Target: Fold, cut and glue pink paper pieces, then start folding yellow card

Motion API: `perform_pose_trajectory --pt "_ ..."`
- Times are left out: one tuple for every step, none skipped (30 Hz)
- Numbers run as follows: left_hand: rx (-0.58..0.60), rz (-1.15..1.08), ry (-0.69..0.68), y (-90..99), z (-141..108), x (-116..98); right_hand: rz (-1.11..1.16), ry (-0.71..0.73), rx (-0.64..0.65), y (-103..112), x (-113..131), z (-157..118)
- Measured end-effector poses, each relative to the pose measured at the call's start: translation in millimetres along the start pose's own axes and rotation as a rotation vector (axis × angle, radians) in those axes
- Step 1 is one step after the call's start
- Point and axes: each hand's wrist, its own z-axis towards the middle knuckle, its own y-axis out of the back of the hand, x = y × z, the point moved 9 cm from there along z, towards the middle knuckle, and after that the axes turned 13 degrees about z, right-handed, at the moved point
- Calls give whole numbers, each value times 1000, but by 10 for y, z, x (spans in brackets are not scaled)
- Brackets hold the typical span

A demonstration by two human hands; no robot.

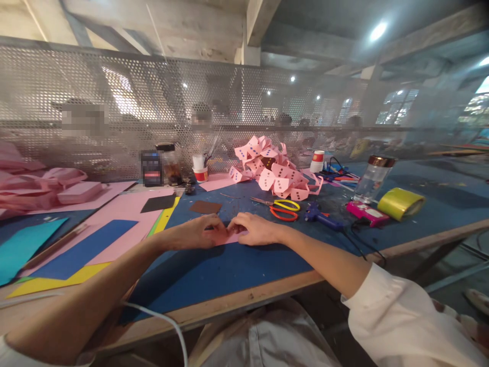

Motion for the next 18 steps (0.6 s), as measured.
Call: perform_pose_trajectory --pt "-3 1 -1 -1 -1 4 1 2 4 3 8 -5" --pt "-5 2 -4 -2 -3 9 3 3 5 7 13 -11" --pt "-5 2 -8 -4 -4 12 6 2 6 12 18 -18" --pt "-4 1 -12 -7 -5 16 10 1 6 17 20 -24" --pt "-2 -3 -19 -10 -6 19 15 0 6 21 22 -30" --pt "-1 -7 -28 -12 -8 19 18 3 7 24 26 -35" --pt "-2 -12 -37 -11 -9 19 22 8 8 25 30 -40" --pt "-2 -16 -45 -11 -11 19 23 16 11 23 37 -45" --pt "-2 -19 -49 -10 -12 21 22 26 14 20 46 -49" --pt "-2 -20 -49 -9 -13 25 16 39 16 16 57 -52" --pt "-1 -19 -47 -10 -13 28 4 52 15 13 71 -55" --pt "1 -19 -41 -11 -13 32 -15 64 11 10 86 -57" --pt "3 -18 -36 -12 -12 35 -40 78 4 9 104 -59" --pt "3 -17 -30 -12 -10 37 -67 94 -3 6 124 -61" --pt "0 -16 -25 -11 -7 38 -92 109 -8 3 145 -63" --pt "-3 -16 -20 -12 -3 38 -111 123 -11 0 165 -64" --pt "-6 -15 -14 -13 1 40 -123 137 -10 -3 183 -66" --pt "-10 -16 -8 -15 6 42 -128 149 -6 -6 198 -68"
